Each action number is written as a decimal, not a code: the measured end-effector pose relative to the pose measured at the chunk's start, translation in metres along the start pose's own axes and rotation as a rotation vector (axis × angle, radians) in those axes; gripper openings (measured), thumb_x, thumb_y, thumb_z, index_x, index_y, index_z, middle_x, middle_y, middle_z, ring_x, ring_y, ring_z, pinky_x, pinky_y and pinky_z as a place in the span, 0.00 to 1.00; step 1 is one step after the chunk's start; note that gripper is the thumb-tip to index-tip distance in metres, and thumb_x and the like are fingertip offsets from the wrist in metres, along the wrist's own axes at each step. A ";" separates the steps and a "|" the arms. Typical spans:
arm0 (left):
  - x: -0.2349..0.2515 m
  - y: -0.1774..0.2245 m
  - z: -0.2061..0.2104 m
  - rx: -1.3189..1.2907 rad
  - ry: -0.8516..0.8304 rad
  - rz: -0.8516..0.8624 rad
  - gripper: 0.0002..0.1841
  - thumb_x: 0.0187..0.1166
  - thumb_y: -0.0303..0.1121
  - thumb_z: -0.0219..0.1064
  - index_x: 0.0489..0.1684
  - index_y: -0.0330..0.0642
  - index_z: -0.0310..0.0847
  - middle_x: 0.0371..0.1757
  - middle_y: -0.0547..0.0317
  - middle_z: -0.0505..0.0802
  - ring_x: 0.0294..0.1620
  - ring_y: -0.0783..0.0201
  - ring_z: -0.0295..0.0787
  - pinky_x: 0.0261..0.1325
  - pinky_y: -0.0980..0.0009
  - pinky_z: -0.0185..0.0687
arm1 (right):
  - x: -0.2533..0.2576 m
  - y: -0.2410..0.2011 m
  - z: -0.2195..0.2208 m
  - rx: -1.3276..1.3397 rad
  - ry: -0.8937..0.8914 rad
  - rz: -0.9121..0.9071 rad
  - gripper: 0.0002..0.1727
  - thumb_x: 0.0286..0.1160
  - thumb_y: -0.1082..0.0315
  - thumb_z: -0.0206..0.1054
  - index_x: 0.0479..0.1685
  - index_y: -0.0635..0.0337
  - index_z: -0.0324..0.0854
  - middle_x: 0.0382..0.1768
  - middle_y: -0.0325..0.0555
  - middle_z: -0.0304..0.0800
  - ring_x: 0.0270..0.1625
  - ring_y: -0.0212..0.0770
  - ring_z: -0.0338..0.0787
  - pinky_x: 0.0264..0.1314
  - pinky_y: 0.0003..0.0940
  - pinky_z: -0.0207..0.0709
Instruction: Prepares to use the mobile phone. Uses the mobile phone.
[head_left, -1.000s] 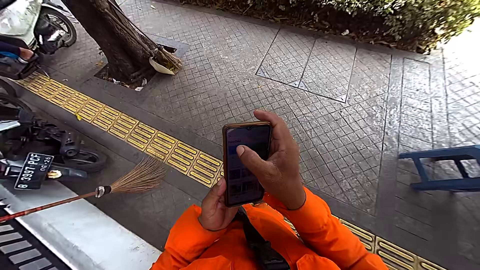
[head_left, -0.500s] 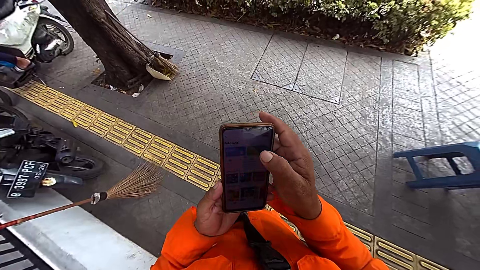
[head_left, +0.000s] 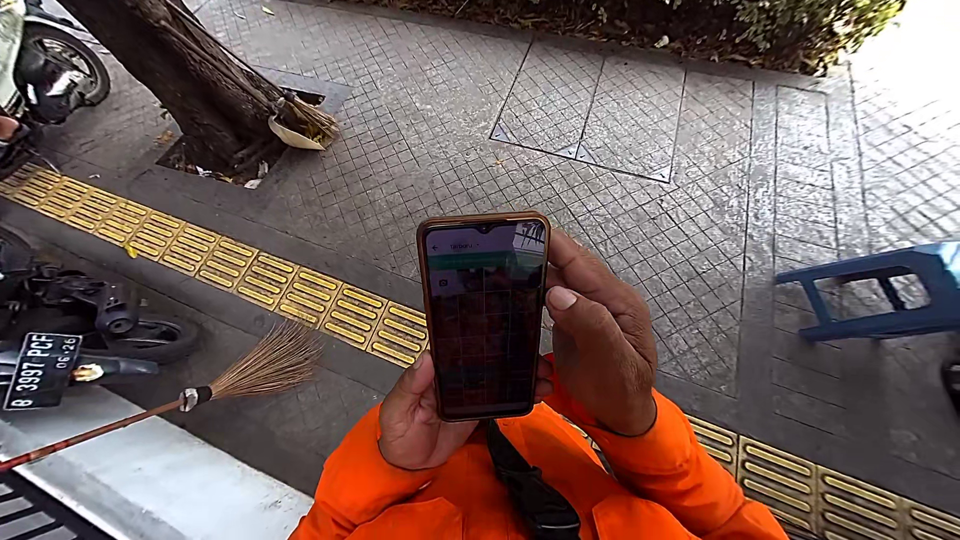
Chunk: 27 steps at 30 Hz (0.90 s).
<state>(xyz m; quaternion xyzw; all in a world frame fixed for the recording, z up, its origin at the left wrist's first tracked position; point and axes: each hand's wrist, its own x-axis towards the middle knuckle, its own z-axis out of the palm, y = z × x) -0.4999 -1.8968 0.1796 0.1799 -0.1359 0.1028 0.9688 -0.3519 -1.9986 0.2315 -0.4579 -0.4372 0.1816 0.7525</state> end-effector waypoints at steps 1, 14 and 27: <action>0.001 0.001 0.001 0.000 0.001 -0.006 0.27 0.88 0.47 0.55 0.77 0.38 0.77 0.75 0.38 0.84 0.79 0.41 0.77 0.84 0.42 0.66 | 0.000 -0.001 0.000 0.001 0.004 0.005 0.27 0.89 0.69 0.45 0.83 0.76 0.64 0.63 0.51 0.89 0.59 0.34 0.90 0.65 0.33 0.87; 0.012 0.003 0.013 0.042 0.010 0.016 0.24 0.89 0.46 0.56 0.73 0.39 0.80 0.71 0.45 0.88 0.77 0.51 0.80 0.84 0.50 0.68 | -0.002 -0.013 -0.001 0.010 0.024 0.002 0.26 0.90 0.68 0.46 0.81 0.75 0.65 0.60 0.49 0.90 0.53 0.33 0.92 0.54 0.31 0.90; 0.007 0.001 0.020 0.043 -0.004 0.022 0.24 0.89 0.46 0.56 0.72 0.39 0.80 0.69 0.48 0.89 0.76 0.55 0.81 0.83 0.54 0.70 | -0.009 -0.021 0.002 -0.004 0.053 -0.018 0.26 0.90 0.67 0.48 0.81 0.74 0.66 0.56 0.47 0.90 0.46 0.31 0.92 0.44 0.27 0.90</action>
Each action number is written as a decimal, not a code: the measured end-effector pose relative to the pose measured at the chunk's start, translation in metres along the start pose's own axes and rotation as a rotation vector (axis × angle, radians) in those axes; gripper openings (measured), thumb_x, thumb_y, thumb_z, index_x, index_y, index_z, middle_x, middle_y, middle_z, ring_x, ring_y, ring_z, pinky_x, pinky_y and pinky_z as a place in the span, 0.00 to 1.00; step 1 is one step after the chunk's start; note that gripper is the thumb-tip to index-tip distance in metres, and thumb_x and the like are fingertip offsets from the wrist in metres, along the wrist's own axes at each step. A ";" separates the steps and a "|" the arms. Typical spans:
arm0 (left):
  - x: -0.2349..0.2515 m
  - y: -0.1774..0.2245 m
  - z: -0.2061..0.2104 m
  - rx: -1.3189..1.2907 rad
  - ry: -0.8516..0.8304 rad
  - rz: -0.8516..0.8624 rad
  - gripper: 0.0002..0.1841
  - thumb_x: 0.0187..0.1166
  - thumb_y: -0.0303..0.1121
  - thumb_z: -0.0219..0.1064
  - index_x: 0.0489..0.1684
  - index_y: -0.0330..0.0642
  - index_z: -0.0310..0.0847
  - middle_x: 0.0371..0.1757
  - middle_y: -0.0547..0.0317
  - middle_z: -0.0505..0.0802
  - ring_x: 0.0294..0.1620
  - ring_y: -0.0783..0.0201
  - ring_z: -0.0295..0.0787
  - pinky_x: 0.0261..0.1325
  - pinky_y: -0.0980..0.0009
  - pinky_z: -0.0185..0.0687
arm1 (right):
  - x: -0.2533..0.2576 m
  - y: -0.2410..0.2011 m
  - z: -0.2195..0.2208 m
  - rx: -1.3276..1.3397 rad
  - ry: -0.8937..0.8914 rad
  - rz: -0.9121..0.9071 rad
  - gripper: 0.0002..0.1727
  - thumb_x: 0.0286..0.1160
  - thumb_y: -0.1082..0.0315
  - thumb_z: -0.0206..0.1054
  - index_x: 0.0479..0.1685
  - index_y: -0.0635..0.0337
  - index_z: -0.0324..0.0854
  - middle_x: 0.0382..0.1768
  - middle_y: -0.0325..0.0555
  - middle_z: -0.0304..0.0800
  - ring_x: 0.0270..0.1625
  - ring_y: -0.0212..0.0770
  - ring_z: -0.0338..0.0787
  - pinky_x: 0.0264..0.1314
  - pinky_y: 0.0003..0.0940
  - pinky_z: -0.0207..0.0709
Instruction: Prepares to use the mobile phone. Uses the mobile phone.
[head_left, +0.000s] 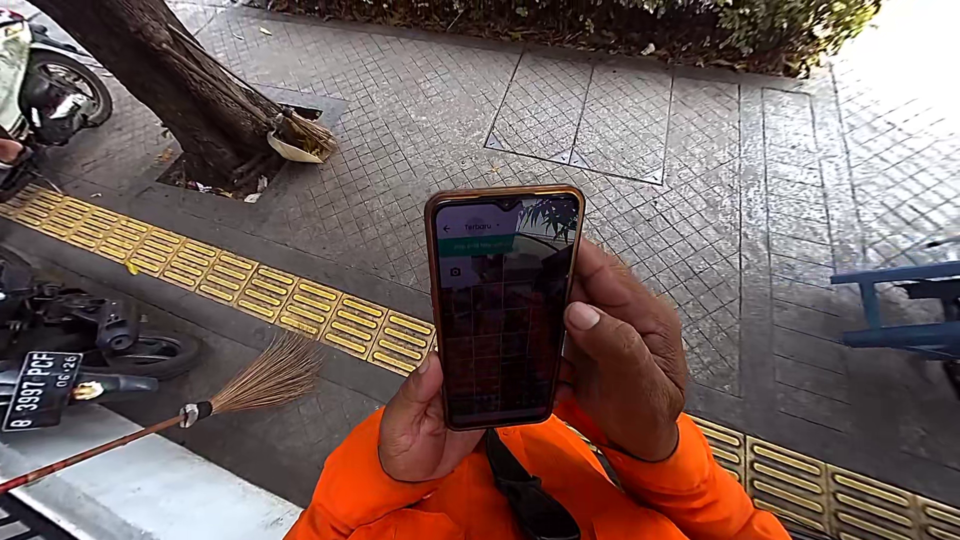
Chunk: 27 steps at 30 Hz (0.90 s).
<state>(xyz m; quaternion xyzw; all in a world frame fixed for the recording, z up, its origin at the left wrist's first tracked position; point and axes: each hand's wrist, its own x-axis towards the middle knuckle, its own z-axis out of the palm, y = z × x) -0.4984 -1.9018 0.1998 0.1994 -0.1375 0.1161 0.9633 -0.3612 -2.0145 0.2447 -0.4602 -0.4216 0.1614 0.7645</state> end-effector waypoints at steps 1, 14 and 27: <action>-0.001 0.000 0.000 0.009 -0.004 -0.001 0.24 0.89 0.46 0.55 0.73 0.39 0.80 0.70 0.48 0.89 0.76 0.55 0.81 0.83 0.54 0.70 | -0.001 0.000 0.000 -0.006 0.004 0.000 0.26 0.90 0.66 0.48 0.81 0.73 0.66 0.56 0.47 0.91 0.46 0.31 0.92 0.45 0.28 0.91; -0.001 -0.002 0.003 0.051 -0.044 -0.019 0.24 0.90 0.46 0.54 0.75 0.39 0.79 0.72 0.46 0.87 0.79 0.51 0.79 0.85 0.51 0.68 | 0.008 -0.003 0.001 -0.165 0.074 -0.122 0.15 0.84 0.68 0.58 0.58 0.71 0.80 0.43 0.41 0.91 0.45 0.29 0.91 0.51 0.29 0.89; -0.006 -0.006 0.001 0.065 -0.005 0.013 0.23 0.89 0.45 0.56 0.72 0.40 0.81 0.69 0.51 0.90 0.76 0.59 0.81 0.83 0.57 0.70 | 0.009 -0.008 0.004 -0.178 0.072 -0.066 0.11 0.81 0.69 0.61 0.55 0.66 0.77 0.38 0.37 0.90 0.36 0.27 0.91 0.39 0.24 0.90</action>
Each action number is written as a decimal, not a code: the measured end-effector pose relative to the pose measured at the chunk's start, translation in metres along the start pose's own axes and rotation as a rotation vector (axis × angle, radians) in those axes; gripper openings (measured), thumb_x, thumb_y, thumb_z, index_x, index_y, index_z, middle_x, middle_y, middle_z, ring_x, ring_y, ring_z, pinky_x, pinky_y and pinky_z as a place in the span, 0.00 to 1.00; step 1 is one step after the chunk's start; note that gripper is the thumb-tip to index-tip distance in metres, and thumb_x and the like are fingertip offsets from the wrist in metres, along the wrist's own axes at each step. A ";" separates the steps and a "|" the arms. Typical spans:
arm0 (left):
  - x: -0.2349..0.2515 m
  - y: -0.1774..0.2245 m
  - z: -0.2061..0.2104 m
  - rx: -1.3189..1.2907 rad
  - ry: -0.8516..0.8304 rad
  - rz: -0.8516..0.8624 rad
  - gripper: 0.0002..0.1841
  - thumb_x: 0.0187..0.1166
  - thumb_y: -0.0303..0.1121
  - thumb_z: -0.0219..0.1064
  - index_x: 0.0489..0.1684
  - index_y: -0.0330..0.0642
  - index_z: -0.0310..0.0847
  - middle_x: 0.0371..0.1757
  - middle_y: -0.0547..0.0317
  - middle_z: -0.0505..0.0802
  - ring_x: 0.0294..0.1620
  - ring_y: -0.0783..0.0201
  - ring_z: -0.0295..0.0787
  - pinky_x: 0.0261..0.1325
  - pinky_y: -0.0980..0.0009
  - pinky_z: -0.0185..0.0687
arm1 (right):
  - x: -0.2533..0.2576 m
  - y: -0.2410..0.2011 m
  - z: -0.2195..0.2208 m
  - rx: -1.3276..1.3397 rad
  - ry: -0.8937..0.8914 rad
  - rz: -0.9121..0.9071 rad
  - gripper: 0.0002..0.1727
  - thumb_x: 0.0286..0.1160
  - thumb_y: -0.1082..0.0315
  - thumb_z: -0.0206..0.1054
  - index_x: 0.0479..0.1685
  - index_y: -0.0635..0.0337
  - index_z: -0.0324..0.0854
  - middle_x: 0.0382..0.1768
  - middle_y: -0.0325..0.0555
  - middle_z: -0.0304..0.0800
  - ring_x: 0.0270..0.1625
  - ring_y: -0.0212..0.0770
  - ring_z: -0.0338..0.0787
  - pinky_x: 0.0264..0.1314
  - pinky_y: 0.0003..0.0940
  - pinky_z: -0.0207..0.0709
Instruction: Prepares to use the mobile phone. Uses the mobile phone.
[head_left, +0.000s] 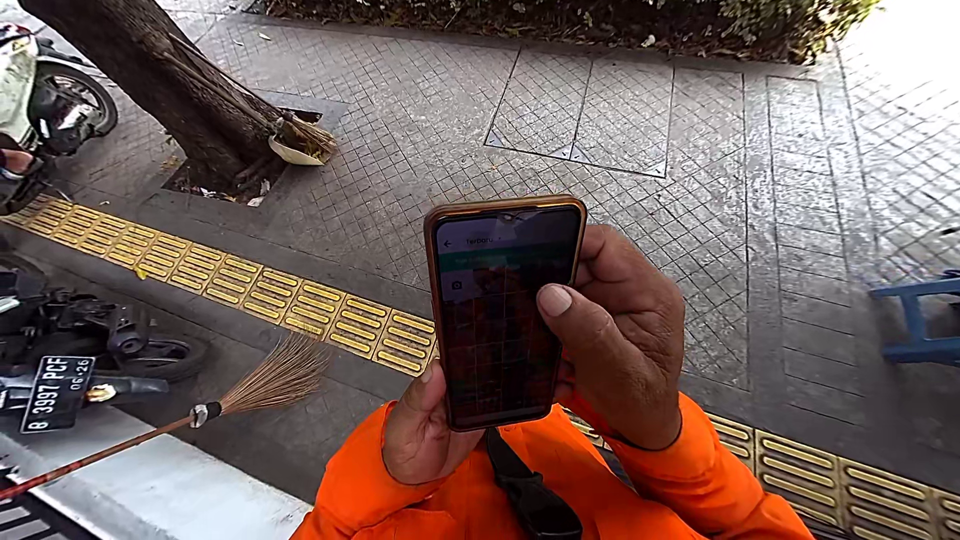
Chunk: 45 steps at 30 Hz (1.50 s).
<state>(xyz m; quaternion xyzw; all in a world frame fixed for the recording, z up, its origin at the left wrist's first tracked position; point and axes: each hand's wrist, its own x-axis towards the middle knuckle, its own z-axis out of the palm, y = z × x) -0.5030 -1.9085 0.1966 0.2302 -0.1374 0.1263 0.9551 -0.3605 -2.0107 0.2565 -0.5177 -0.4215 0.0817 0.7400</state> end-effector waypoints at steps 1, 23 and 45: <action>0.000 0.000 0.000 -0.005 0.001 -0.003 0.23 0.89 0.45 0.56 0.72 0.40 0.81 0.69 0.51 0.90 0.76 0.59 0.81 0.83 0.57 0.70 | 0.000 0.000 0.000 0.001 -0.002 -0.004 0.11 0.82 0.68 0.60 0.55 0.66 0.77 0.37 0.37 0.90 0.35 0.27 0.90 0.36 0.24 0.89; 0.002 -0.004 -0.004 -0.016 0.020 -0.009 0.23 0.89 0.45 0.56 0.71 0.39 0.81 0.68 0.50 0.90 0.75 0.58 0.82 0.82 0.57 0.71 | -0.003 0.006 -0.004 -0.002 -0.012 0.005 0.13 0.81 0.69 0.60 0.58 0.67 0.76 0.40 0.39 0.90 0.39 0.28 0.91 0.40 0.25 0.90; 0.004 0.001 -0.009 -0.032 0.075 0.002 0.23 0.87 0.45 0.58 0.70 0.37 0.82 0.67 0.47 0.90 0.73 0.56 0.84 0.81 0.56 0.72 | -0.011 0.010 0.003 0.077 -0.068 0.062 0.32 0.74 0.73 0.63 0.78 0.77 0.63 0.56 0.50 0.89 0.54 0.36 0.92 0.53 0.31 0.92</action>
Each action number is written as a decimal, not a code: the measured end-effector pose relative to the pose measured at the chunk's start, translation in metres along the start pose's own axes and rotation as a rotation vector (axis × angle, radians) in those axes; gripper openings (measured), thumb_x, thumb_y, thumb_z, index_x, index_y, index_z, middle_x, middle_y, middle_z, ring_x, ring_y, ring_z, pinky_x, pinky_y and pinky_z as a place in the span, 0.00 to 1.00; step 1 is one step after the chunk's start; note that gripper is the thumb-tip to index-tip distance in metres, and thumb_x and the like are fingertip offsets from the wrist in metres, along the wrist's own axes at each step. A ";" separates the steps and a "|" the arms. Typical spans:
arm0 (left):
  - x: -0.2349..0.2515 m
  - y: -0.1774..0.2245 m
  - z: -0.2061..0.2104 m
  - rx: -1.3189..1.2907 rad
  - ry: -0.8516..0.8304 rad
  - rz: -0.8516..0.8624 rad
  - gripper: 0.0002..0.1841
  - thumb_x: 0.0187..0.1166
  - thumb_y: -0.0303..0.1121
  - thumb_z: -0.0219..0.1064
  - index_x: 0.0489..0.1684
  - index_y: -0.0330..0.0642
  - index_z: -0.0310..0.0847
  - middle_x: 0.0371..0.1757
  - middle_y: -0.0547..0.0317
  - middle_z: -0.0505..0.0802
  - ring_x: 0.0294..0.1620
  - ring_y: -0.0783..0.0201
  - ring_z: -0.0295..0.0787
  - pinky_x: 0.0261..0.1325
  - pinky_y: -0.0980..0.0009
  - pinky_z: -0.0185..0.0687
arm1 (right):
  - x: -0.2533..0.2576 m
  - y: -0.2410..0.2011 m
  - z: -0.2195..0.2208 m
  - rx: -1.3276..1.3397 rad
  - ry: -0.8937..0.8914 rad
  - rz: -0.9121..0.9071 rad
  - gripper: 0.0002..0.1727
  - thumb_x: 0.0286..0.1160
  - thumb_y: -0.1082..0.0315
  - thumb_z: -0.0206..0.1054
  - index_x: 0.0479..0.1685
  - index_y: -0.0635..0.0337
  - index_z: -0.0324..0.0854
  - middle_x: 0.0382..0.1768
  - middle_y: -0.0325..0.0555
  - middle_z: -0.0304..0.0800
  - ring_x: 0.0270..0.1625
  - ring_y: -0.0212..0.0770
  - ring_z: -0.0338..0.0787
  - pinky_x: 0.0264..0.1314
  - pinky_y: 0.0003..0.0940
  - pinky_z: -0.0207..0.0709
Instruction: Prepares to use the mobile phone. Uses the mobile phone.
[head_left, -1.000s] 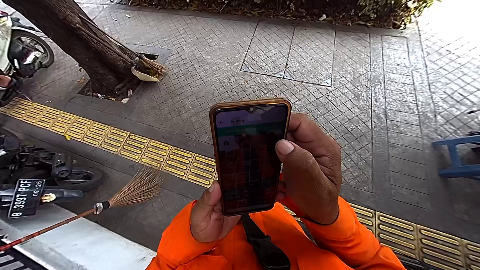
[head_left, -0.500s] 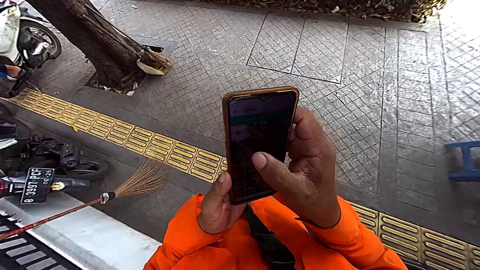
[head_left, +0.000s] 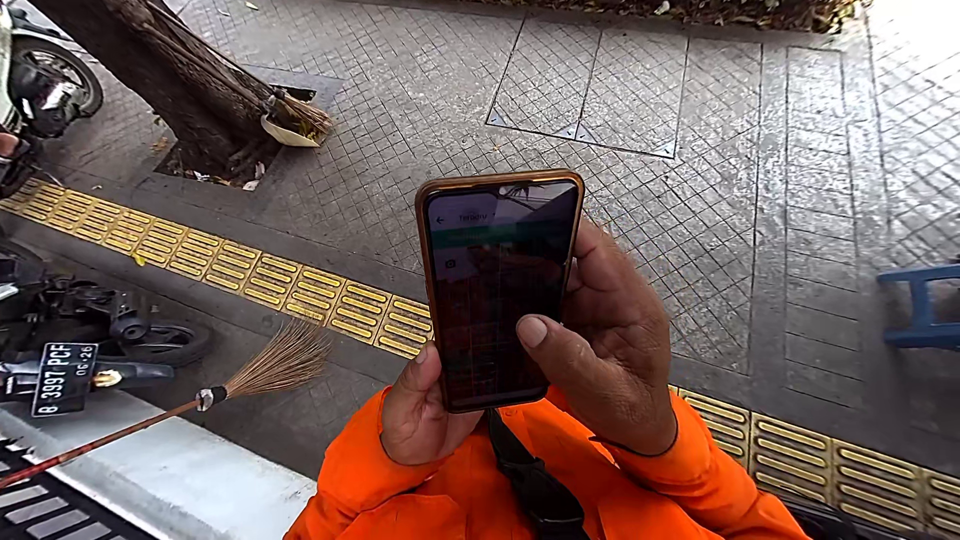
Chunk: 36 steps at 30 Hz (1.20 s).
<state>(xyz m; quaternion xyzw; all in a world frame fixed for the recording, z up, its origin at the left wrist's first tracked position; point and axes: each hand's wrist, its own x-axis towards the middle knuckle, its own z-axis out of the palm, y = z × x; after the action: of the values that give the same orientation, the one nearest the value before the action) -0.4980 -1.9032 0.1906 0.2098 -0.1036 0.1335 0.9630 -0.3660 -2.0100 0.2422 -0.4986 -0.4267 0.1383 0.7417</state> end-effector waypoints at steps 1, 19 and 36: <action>0.000 0.000 0.000 -0.009 0.005 -0.006 0.23 0.87 0.45 0.58 0.70 0.37 0.82 0.66 0.47 0.90 0.73 0.55 0.84 0.80 0.56 0.73 | -0.001 0.000 0.000 -0.002 0.002 0.000 0.31 0.74 0.74 0.63 0.78 0.78 0.63 0.56 0.49 0.89 0.54 0.35 0.92 0.53 0.31 0.91; 0.005 -0.002 0.006 -0.004 -0.002 -0.026 0.23 0.87 0.45 0.59 0.71 0.38 0.80 0.66 0.48 0.90 0.73 0.57 0.84 0.81 0.57 0.72 | -0.002 0.000 -0.002 -0.073 0.020 -0.018 0.35 0.70 0.75 0.65 0.79 0.79 0.61 0.58 0.50 0.88 0.56 0.36 0.91 0.56 0.32 0.91; 0.002 -0.011 0.006 0.130 -0.004 0.082 0.20 0.89 0.43 0.57 0.68 0.42 0.83 0.63 0.56 0.93 0.69 0.65 0.86 0.78 0.64 0.76 | -0.005 0.000 0.015 -0.283 0.123 0.035 0.46 0.62 0.65 0.78 0.82 0.73 0.59 0.55 0.46 0.89 0.54 0.35 0.93 0.50 0.31 0.94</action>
<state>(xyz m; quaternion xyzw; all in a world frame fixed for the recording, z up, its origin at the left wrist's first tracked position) -0.4935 -1.9147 0.1928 0.2676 -0.1052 0.1789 0.9409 -0.3807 -2.0044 0.2419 -0.6131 -0.3871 0.0590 0.6861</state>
